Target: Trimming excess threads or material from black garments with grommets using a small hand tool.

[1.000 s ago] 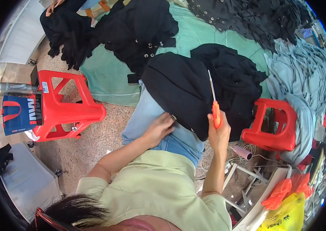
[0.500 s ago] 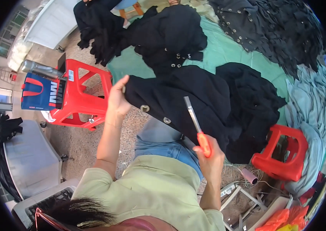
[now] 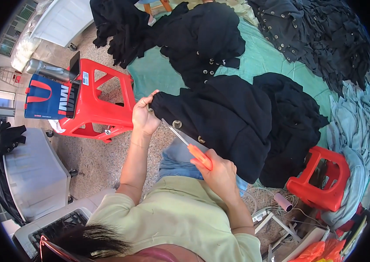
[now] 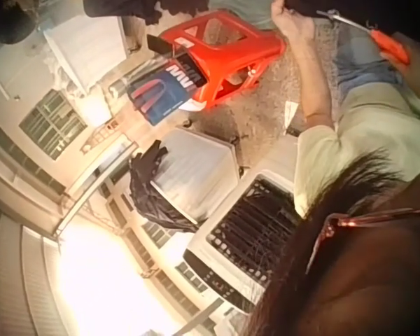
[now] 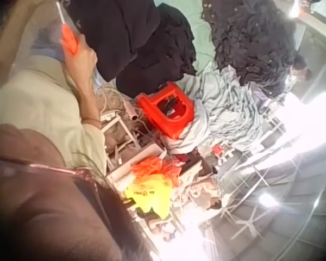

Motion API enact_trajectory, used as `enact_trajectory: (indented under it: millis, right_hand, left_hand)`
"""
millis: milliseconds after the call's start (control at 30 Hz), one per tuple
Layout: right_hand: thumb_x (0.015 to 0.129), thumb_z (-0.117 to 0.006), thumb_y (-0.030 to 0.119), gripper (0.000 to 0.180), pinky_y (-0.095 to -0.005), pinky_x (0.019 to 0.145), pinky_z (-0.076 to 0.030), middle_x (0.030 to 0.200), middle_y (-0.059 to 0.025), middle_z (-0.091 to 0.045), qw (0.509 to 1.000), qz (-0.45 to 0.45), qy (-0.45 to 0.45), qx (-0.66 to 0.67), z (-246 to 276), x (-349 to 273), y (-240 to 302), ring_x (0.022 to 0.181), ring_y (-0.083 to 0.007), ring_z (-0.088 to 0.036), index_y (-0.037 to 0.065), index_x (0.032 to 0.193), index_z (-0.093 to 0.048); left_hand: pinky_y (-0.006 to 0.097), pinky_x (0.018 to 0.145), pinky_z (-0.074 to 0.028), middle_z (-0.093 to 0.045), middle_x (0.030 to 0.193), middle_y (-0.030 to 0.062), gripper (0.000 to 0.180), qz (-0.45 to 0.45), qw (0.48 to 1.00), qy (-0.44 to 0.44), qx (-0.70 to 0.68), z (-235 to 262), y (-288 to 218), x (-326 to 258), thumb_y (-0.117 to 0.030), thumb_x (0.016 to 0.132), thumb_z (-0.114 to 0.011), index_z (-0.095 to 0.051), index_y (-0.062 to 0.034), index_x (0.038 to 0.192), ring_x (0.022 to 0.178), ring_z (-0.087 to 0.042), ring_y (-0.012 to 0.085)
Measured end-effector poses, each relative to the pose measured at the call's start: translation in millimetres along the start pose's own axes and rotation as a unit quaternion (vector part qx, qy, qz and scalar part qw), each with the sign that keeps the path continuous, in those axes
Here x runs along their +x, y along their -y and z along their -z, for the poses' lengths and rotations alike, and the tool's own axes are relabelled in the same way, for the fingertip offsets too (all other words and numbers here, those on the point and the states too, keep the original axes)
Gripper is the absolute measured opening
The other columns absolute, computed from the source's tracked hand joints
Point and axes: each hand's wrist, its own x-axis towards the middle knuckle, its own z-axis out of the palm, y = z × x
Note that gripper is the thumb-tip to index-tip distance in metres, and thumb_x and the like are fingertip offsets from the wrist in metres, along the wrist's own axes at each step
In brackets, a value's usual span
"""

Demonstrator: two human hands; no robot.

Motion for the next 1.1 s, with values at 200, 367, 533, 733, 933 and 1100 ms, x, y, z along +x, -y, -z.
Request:
enact_trajectory:
  millis: [200,367,533,733,933,1100]
  right_hand:
    - [0.079,-0.073,0.031,0.030,-0.0380,0.053,-0.048,0.066,-0.0144,-0.062,0.993,-0.012,-0.101,0.055,-4,7,-14,0.062,-0.0362,-0.062,0.006,0.091,-0.061]
    - [0.080,-0.073,0.030,0.029,-0.0377,0.056,-0.048,0.069,-0.0156,-0.062,0.990,-0.054,-0.113,0.067,6,-2,-23,0.066,-0.0368,-0.063,0.006,0.093,-0.062]
    - [0.080,-0.072,0.026,0.030,-0.0379,0.060,-0.048,0.071,-0.0198,-0.060,0.994,-0.062,-0.083,0.047,-1,-6,-32,0.070,-0.0399,-0.062,0.004,0.097,-0.061]
    - [0.079,-0.073,0.032,0.031,-0.0392,0.055,-0.048,0.067,-0.0144,-0.063,0.991,-0.030,-0.128,0.032,0,-4,-26,0.063,-0.0351,-0.063,0.007,0.092,-0.063]
    - [0.079,-0.072,0.033,0.031,-0.0395,0.056,-0.048,0.066,-0.0143,-0.063,0.991,-0.050,-0.116,0.038,-2,1,-31,0.063,-0.0352,-0.063,0.006,0.092,-0.062]
    - [0.078,-0.072,0.033,0.031,-0.0394,0.056,-0.048,0.067,-0.0145,-0.063,0.991,-0.064,-0.113,0.026,-1,3,-26,0.063,-0.0350,-0.063,0.007,0.091,-0.062]
  left_hand:
    - [0.045,0.097,-0.041,-0.062,0.106,0.0154,0.037,0.022,0.999,-0.041,0.006,6,15,8,-0.027,0.089,-0.048,-0.054,0.0021,0.112,0.102,-0.057,0.0297]
    - [0.038,0.088,-0.046,-0.064,0.101,0.0102,0.038,0.130,0.989,-0.068,0.025,29,55,-25,-0.038,0.092,-0.051,-0.058,-0.0057,0.111,0.098,-0.059,0.0230]
    - [0.032,0.078,-0.048,-0.066,0.083,0.0026,0.011,0.126,0.983,-0.119,0.061,48,70,-30,-0.023,0.088,-0.062,-0.064,-0.0120,0.090,0.082,-0.061,0.0151]
    - [0.027,0.069,-0.044,-0.063,0.079,0.0000,0.017,0.102,0.973,-0.124,0.166,28,74,-30,-0.020,0.084,-0.069,-0.055,-0.0144,0.077,0.075,-0.057,0.0108]
    - [0.027,0.068,-0.045,-0.063,0.083,-0.0002,0.017,0.083,0.976,-0.104,0.173,34,75,-34,-0.018,0.085,-0.069,-0.054,-0.0132,0.077,0.076,-0.057,0.0103]
    - [0.027,0.072,-0.046,-0.064,0.085,-0.0004,0.012,0.082,0.977,-0.102,0.166,26,73,-38,-0.016,0.086,-0.067,-0.057,-0.0128,0.080,0.079,-0.059,0.0096]
